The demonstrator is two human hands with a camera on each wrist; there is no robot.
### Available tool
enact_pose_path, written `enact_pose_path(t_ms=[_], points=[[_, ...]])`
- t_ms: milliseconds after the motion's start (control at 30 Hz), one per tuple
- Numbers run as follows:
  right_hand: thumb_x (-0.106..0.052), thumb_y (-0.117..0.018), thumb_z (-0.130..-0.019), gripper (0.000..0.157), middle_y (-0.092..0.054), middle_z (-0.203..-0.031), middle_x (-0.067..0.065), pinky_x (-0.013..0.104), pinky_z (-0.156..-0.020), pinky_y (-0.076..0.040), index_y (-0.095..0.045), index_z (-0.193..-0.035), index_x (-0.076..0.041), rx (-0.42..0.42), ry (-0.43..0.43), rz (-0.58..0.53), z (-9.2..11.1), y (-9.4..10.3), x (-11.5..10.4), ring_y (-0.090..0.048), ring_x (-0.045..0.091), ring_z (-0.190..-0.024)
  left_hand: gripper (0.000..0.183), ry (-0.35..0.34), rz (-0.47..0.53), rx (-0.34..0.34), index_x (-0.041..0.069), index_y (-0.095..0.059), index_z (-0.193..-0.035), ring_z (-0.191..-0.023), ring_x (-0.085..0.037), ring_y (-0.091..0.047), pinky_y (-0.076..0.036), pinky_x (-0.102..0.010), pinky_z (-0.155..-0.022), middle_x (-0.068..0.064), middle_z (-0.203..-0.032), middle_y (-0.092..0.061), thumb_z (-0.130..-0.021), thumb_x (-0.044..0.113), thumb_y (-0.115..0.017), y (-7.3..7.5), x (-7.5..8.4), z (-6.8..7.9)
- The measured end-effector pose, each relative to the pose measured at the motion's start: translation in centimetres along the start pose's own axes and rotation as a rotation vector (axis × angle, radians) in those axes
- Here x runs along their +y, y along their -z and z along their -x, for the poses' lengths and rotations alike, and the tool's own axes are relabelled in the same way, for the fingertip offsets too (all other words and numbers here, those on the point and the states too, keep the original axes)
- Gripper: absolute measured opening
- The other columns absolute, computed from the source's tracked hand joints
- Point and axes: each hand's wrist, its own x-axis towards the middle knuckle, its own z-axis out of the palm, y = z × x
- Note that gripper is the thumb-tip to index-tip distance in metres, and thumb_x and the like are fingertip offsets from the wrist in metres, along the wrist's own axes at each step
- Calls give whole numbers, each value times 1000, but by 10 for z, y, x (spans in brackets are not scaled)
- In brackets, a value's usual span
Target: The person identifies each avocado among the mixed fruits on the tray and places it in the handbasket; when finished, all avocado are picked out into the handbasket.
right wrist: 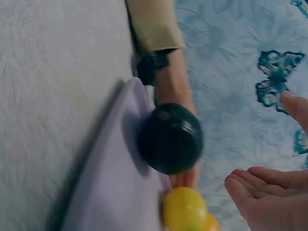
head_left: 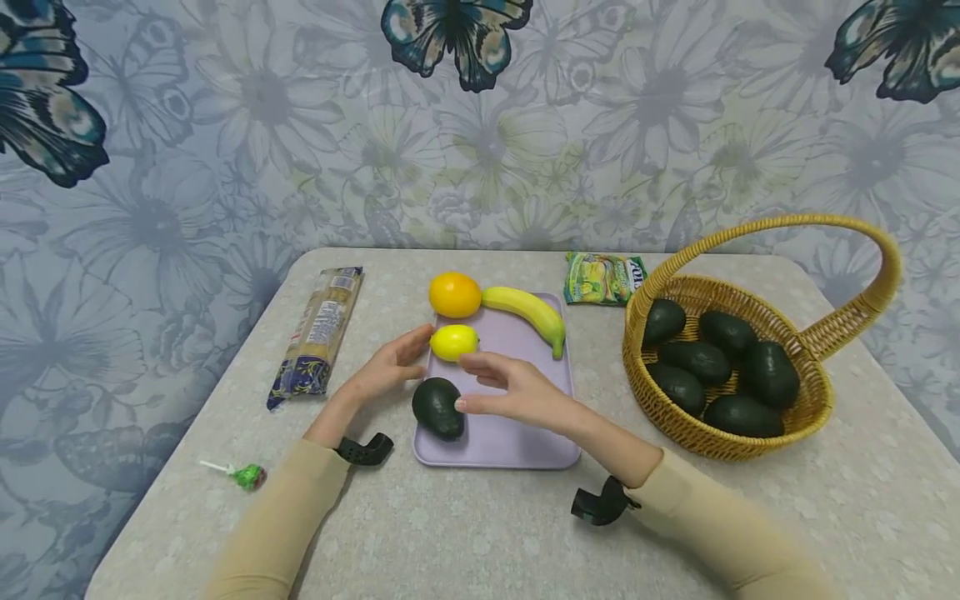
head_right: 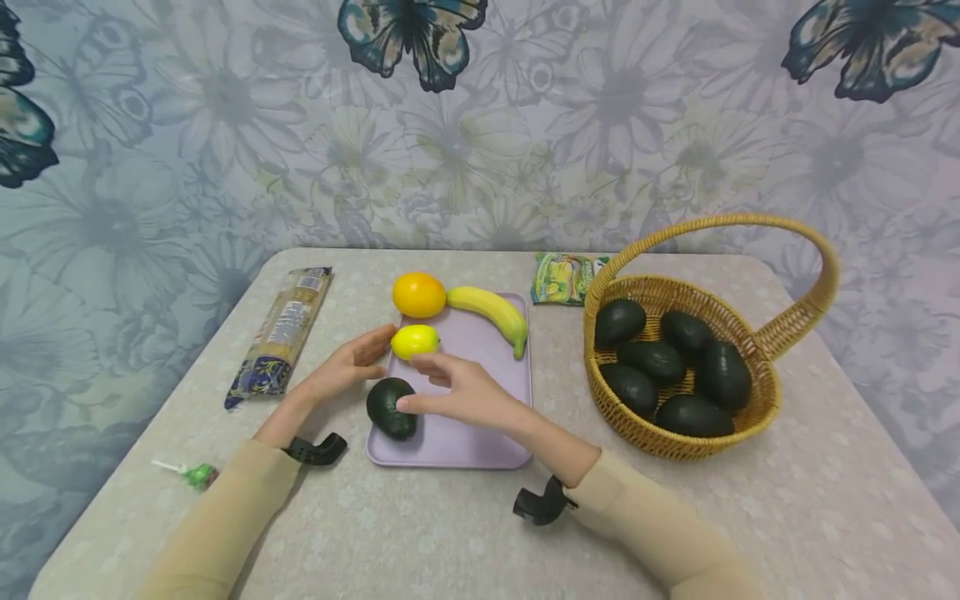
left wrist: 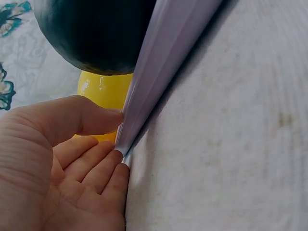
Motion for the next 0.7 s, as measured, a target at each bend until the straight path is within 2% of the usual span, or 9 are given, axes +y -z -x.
enact_pose_path(t_ms=[67, 200, 433, 600, 700], points=[[-35, -72, -82, 71, -46, -141, 6, 25, -103, -37, -43, -140, -4, -38, -56, 8, -8, -10, 5, -44, 20, -128, 69, -1, -2, -8, -7, -17, -147, -139, -35, -17, -15, -46, -113, -22, -153, -16, -88, -12, -53, -1, 7, 2], [-36, -71, -83, 74, -44, -142, 11, 30, -104, -38, -41, -141, 0, -82, -84, 65, -18, -21, 10, -44, 22, -128, 68, -2, -23, -16, -11, -16, -145, -139, -38, -17, -15, -47, -113, -27, -151, -15, -87, -13, -52, -3, 17, 5], [-32, -73, -81, 74, -45, -141, 12, 30, -101, -41, -42, -140, 1, -81, -89, 106, -28, -28, 22, -47, 22, -125, 70, 2, -7, 10, -5, -18, -148, -140, -34, -18, -15, -45, -113, -20, -153, -17, -87, -12, -53, 1, -5, 0], [-29, -77, -79, 72, -54, -132, 5, 25, -93, -45, -45, -138, -3, -119, -102, 117, -31, -34, 34, -54, 13, -114, 72, -11, -4, 11, -3, -20, -148, -139, -33, -20, -16, -45, -113, -18, -153, -19, -87, -7, -57, 2, -9, -1], [-27, -77, -78, 68, -58, -124, 0, 24, -89, -46, -47, -136, -6, -151, -75, 114, -31, -37, 38, -55, 9, -106, 72, -16, 7, 11, -2, -21, -148, -139, -32, -20, -17, -45, -113, -17, -154, -19, -86, -6, -58, 2, -9, -2]])
